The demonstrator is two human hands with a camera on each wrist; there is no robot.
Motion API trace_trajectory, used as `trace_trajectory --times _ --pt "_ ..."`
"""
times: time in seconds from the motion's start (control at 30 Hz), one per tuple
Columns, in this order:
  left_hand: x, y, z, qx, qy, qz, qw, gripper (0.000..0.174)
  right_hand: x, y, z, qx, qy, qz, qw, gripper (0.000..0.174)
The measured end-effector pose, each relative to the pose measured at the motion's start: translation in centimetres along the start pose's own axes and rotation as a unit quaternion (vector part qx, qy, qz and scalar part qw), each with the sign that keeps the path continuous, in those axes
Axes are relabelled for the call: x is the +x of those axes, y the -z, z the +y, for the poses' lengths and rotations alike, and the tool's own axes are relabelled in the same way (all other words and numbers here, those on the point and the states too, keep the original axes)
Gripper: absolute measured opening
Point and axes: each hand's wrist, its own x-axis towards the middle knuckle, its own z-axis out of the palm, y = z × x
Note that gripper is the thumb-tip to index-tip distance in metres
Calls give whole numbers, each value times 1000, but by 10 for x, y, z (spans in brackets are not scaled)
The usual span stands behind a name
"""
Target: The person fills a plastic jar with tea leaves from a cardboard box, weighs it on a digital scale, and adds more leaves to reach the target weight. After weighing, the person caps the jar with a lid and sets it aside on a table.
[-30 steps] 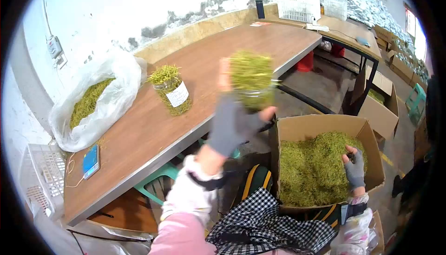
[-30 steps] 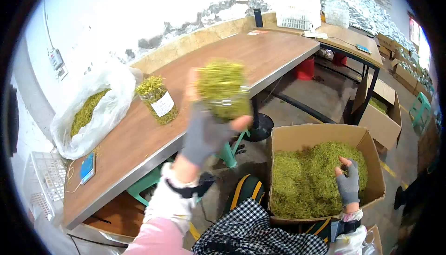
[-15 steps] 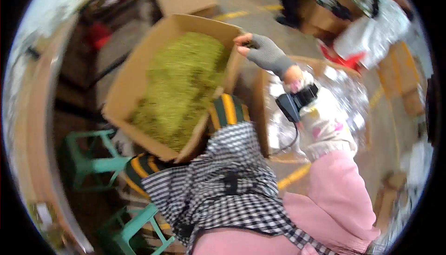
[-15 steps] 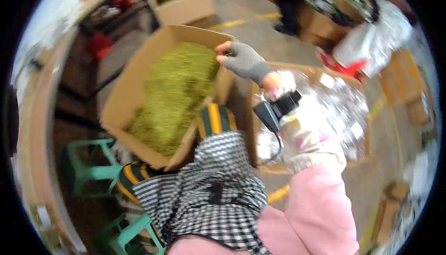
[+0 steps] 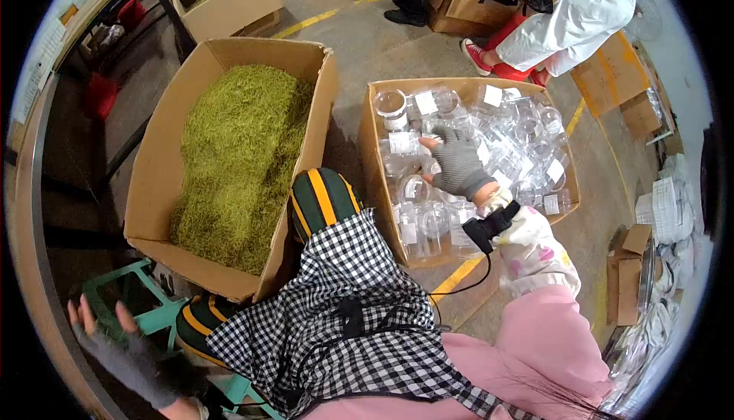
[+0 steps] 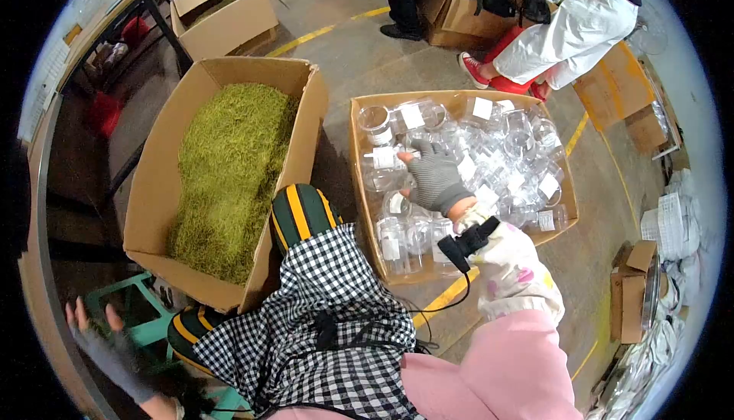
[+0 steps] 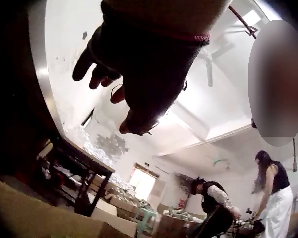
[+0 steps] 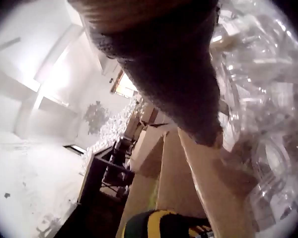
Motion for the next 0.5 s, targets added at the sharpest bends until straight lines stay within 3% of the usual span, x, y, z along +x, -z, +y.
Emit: trace_trajectory --times 0.07,0.1,0.17,0.2,0.37,0.43,0.5 --pt "6 -5 33 -132 -19 -20 991 50 -4 14 9 -25 -46 -5 999 86" --pt "5 -7 44 -196 -29 -25 980 49 -5 20 8 -30 -48 -2 998 86" --pt "0 -27 46 -203 -45 -23 978 49 -5 32 5 -146 -68 -156 974 91" --pt "-1 -33 49 -227 -44 -45 972 49 -6 29 4 -184 -22 -181 966 92" --pt "-7 -54 50 -315 -39 -96 943 51 5 7 -1 -140 2 -156 978 96" --pt "-13 -69 44 -328 -26 -90 940 50 17 12 -6 -175 15 -203 963 95" --pt "-20 -83 32 -283 -49 -99 953 52 20 48 -19 -89 1 -79 993 90"
